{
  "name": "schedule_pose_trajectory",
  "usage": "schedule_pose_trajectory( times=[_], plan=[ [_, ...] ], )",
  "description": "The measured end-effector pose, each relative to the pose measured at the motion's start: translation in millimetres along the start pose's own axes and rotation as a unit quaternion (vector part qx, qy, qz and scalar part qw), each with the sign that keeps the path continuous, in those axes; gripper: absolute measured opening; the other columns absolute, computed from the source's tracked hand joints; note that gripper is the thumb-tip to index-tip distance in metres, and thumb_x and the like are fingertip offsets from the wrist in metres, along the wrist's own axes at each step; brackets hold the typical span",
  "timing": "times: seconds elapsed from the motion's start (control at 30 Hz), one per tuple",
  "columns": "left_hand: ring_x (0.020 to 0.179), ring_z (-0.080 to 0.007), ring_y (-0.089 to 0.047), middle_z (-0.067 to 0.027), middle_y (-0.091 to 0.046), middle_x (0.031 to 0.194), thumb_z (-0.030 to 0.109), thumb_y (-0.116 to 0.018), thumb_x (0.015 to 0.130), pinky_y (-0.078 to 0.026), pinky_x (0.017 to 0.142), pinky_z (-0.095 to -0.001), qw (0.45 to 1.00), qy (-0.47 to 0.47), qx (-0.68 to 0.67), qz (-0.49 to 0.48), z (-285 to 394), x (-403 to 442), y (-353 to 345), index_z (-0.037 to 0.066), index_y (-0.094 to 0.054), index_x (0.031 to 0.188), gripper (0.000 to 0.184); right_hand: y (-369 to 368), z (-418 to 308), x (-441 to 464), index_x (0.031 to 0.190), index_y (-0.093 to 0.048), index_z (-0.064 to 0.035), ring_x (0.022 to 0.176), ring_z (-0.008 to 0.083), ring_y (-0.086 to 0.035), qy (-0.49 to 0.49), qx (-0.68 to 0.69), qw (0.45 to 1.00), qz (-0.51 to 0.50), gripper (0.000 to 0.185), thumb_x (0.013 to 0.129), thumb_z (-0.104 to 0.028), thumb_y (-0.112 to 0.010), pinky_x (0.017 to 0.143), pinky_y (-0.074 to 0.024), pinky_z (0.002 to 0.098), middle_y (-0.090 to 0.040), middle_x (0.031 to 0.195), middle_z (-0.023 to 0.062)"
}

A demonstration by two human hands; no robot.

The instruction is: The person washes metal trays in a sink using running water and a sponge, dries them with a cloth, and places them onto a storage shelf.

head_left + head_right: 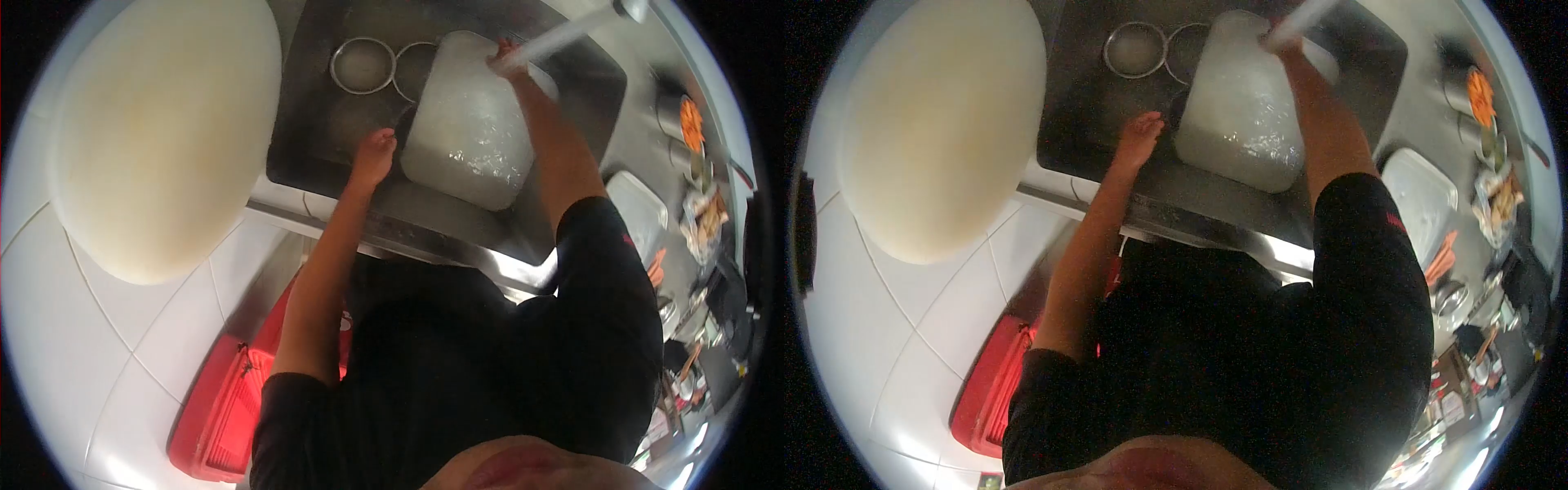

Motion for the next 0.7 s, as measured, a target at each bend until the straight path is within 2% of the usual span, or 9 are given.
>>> schedule_pose_trajectory(
  times=[0.07,0.17,0.27,0.33,0.4,0.43,0.5,0.6,0.7],
  plan=[
    [0.103,-0.0219,-0.062,-0.0138,-0.065,0.113,0.018,-0.054,0.093,-0.047,0.089,-0.032,1.0,-0.004,0.017,0.008,3.9,0.4,0.5,-0.001,-0.058,0.12,0.033,-20.9,4.0,39.6,0.142,-0.035,-0.0072,0.131,0.0352,-0.041,0.052,-0.015,0.998,-0.028,0.069,0.082,-0.035,-0.056,0.107,-0.0353,0.0456,-0.042,0.141,0.0214],
    [0.106,-0.0228,-0.062,-0.0138,-0.065,0.115,0.019,-0.053,0.094,-0.046,0.09,-0.0324,1.0,-0.017,0.017,0.013,-4.2,1.6,-1.9,0.0,-0.056,0.122,0.034,-44.6,8.3,57.1,0.141,-0.037,-0.0074,0.123,0.0352,-0.05,0.018,-0.018,0.993,-0.118,0.064,0.083,-0.029,-0.054,0.103,-0.0407,0.0455,-0.053,0.131,0.0211],
    [0.108,-0.0241,-0.062,-0.0124,-0.065,0.117,0.022,-0.054,0.096,-0.046,0.093,-0.0331,1.0,-0.01,-0.006,0.015,3.1,2.3,-3.6,0.002,-0.056,0.124,0.034,-41.3,20.5,69.5,0.139,-0.042,-0.0056,0.116,0.0368,-0.056,0.035,-0.01,0.993,-0.109,0.059,0.084,-0.025,-0.052,0.099,-0.0453,0.0443,-0.058,0.126,0.0193],
    [0.11,-0.0249,-0.061,-0.0124,-0.064,0.119,0.022,-0.053,0.096,-0.045,0.094,-0.034,1.0,0.009,-0.003,0.008,9.3,-1.9,-1.7,0.003,-0.056,0.124,0.034,-48.5,13.1,90.4,0.134,-0.048,-0.006,0.112,0.0345,-0.059,0.264,-0.188,0.944,-0.062,0.05,0.087,-0.024,-0.049,0.095,-0.0474,0.0425,-0.06,0.124,0.0155],
    [0.111,-0.0256,-0.06,-0.0133,-0.063,0.12,0.022,-0.053,0.096,-0.045,0.095,-0.0347,0.999,-0.026,-0.009,0.024,14.1,-2.8,2.7,0.003,-0.054,0.126,0.035,-33.1,10.3,84.3,0.126,-0.055,-0.0067,0.106,0.0331,-0.061,0.369,-0.21,0.905,-0.008,0.041,0.089,-0.023,-0.049,0.091,-0.0494,0.0415,-0.063,0.12,0.0132],
    [0.112,-0.0259,-0.06,-0.0138,-0.063,0.121,0.022,-0.053,0.097,-0.045,0.095,-0.035,0.998,-0.044,-0.011,0.031,17.3,-3.4,4.8,0.003,-0.053,0.126,0.035,2.5,-5.0,58.4,0.121,-0.059,-0.0072,0.101,0.0328,-0.063,0.368,-0.149,0.918,0.019,0.036,0.09,-0.022,-0.049,0.088,-0.0504,0.0415,-0.064,0.117,0.0127],
    [0.109,-0.0271,-0.061,-0.0163,-0.062,0.119,0.021,-0.054,0.094,-0.046,0.093,-0.0349,0.992,-0.104,-0.021,0.061,9.7,6.2,6.6,0.003,-0.052,0.127,0.038,96.6,-44.8,-17.1,0.103,-0.066,-0.0089,0.087,0.0319,-0.065,0.238,0.049,0.968,0.062,0.022,0.09,-0.02,-0.053,0.079,-0.0519,0.0427,-0.067,0.102,0.0137],
    [0.11,-0.0291,-0.06,-0.0181,-0.06,0.121,0.022,-0.058,0.092,-0.046,0.093,-0.0367,0.979,-0.169,0.031,0.112,57.2,-6.2,22.1,0.003,-0.051,0.129,0.043,121.8,-65.2,-46.0,0.098,-0.065,-0.007,0.087,0.0351,-0.064,0.287,0.133,0.931,0.184,0.016,0.089,-0.015,-0.054,0.078,-0.0514,0.0444,-0.065,0.097,0.0163],
    [0.113,-0.0323,-0.057,-0.0193,-0.056,0.126,0.021,-0.062,0.088,-0.047,0.092,-0.04,0.913,-0.308,0.162,0.213,115.3,-14.0,45.5,0.004,-0.048,0.132,0.05,153.2,-101.5,-82.4,0.101,-0.063,-0.0075,0.091,0.0361,-0.064,0.332,0.164,0.915,0.158,0.02,0.085,-0.016,-0.055,0.079,-0.0519,0.0464,-0.066,0.095,0.0157]
  ],
)
Point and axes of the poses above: each hand's wrist, its own x-axis towards the middle knuckle, its own y-axis out of the back of the hand, z = x × y, the point moved 4 cm from there along x, towards the middle knuckle
